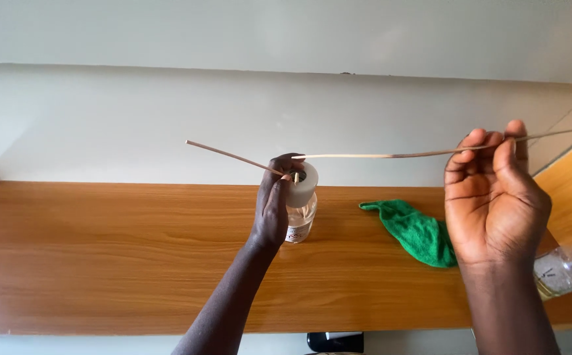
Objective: Wipe down a glass diffuser bottle and lid, assemble them, insert reeds, and place the unit on a shelf.
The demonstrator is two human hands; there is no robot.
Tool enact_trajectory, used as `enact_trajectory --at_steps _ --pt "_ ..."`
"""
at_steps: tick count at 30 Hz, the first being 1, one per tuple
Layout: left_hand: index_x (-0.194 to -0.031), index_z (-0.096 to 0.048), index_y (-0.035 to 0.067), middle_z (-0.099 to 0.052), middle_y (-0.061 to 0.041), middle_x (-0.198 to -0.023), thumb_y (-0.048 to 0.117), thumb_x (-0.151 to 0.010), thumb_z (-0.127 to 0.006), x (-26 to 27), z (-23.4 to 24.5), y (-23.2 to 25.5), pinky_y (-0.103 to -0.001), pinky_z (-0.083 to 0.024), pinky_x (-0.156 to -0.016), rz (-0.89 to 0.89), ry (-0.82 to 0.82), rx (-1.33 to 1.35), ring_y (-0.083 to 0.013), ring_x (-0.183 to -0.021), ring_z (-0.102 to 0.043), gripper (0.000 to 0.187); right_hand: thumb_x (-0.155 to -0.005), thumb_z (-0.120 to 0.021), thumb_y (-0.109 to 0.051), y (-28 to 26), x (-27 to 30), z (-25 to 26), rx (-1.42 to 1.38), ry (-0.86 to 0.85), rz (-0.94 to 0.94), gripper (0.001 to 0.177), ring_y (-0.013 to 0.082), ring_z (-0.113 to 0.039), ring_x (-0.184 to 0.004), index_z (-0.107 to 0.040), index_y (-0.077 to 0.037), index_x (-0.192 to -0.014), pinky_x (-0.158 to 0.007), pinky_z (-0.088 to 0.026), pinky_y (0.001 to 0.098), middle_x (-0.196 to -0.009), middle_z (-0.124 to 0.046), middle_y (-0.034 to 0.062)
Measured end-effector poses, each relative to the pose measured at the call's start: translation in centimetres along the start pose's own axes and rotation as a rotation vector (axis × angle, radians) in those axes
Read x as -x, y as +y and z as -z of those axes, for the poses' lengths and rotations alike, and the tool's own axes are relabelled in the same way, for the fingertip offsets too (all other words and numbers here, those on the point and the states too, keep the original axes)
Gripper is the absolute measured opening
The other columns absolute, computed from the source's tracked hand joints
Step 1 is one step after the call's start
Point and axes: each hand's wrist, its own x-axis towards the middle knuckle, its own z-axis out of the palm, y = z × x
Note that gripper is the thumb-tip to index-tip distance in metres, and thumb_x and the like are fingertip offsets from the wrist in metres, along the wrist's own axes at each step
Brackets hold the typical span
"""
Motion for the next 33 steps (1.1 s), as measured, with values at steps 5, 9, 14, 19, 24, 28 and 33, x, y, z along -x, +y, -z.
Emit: enact_trajectory --at_steps 5,9,14,19,24,28,33 --pt "-0.135 -0.054 0.005 -0.059 -0.011 -0.117 0.029 -0.105 -0.037 -0.1 0.2 0.5 -0.043 -0.047 -0.108 0.038 -0.013 0.009 -0.0248 -0.118 -0.059 0.042 -0.114 -0.064 -0.006 -0.2 0.8 1.5 -0.069 0.056 -0.008 0.02 0.019 -0.062 -0.115 -0.067 -0.01 -0.133 -0.107 -0.051 0.0316 -0.115 -0.07 0.0059" --pt "-0.137 -0.054 0.005 -0.057 -0.012 -0.111 0.031 -0.104 -0.041 -0.1 0.6 0.2 -0.044 -0.049 -0.107 0.062 -0.029 0.003 -0.026 -0.114 -0.06 0.044 -0.116 -0.064 -0.006 -0.9 1.4 1.6 -0.085 0.076 0.007 0.01 0.0176 -0.062 -0.113 -0.064 -0.008 -0.126 -0.102 -0.05 0.0289 -0.11 -0.066 0.0042" --pt "-0.136 -0.053 0.004 -0.057 -0.013 -0.115 0.028 -0.102 -0.042 -0.2 0.8 0.3 -0.045 -0.048 -0.109 0.051 -0.054 0.03 -0.0272 -0.119 -0.059 0.043 -0.117 -0.065 -0.008 -0.4 1.8 1.0 0.064 0.054 0.075 0.015 0.0179 -0.061 -0.112 -0.062 -0.01 -0.132 -0.1 -0.049 0.0293 -0.112 -0.067 0.0052" --pt "-0.139 -0.051 0.005 -0.058 -0.013 -0.122 0.02 -0.097 -0.038 -0.2 1.2 0.2 -0.045 -0.047 -0.111 0.022 -0.09 0.058 -0.0282 -0.123 -0.058 0.046 -0.118 -0.066 -0.009 2.0 2.3 -1.8 0.2 -0.032 0.134 0.017 0.0203 -0.062 -0.115 -0.06 -0.012 -0.134 -0.1 -0.049 0.0309 -0.116 -0.068 0.0054" --pt "-0.138 -0.05 0.006 -0.055 -0.016 -0.127 0.015 -0.095 -0.043 -0.3 1.1 1.0 -0.047 -0.046 -0.112 0.109 -0.074 -0.006 -0.0294 -0.13 -0.055 0.044 -0.111 -0.067 -0.02 4.1 2.5 -4.9 0.422 -0.044 0.105 0.032 0.0242 -0.067 -0.123 -0.057 -0.014 -0.141 -0.105 -0.055 0.0396 -0.124 -0.07 0.0069" --pt "-0.131 -0.048 0.006 -0.055 -0.013 -0.134 0.022 -0.101 -0.046 -0.4 0.8 1.9 -0.047 -0.049 -0.108 0.154 -0.046 -0.059 -0.0285 -0.129 -0.055 0.034 -0.114 -0.066 -0.022 4.6 1.8 -5.9 0.527 -0.063 0.198 0.033 0.0235 -0.068 -0.12 -0.052 -0.013 -0.143 -0.103 -0.057 0.0398 -0.126 -0.069 0.0088" --pt "-0.134 -0.053 0.008 -0.06 -0.015 -0.131 0.022 -0.099 -0.042 -0.3 0.9 1.5 -0.048 -0.05 -0.108 0.129 -0.046 -0.124 -0.0289 -0.129 -0.059 0.039 -0.12 -0.057 -0.019 5.4 1.3 -7.6 0.762 -0.23 0.371 0.025 0.02 -0.071 -0.104 -0.048 -0.007 -0.14 -0.089 -0.061 0.0345 -0.118 -0.068 0.0132"
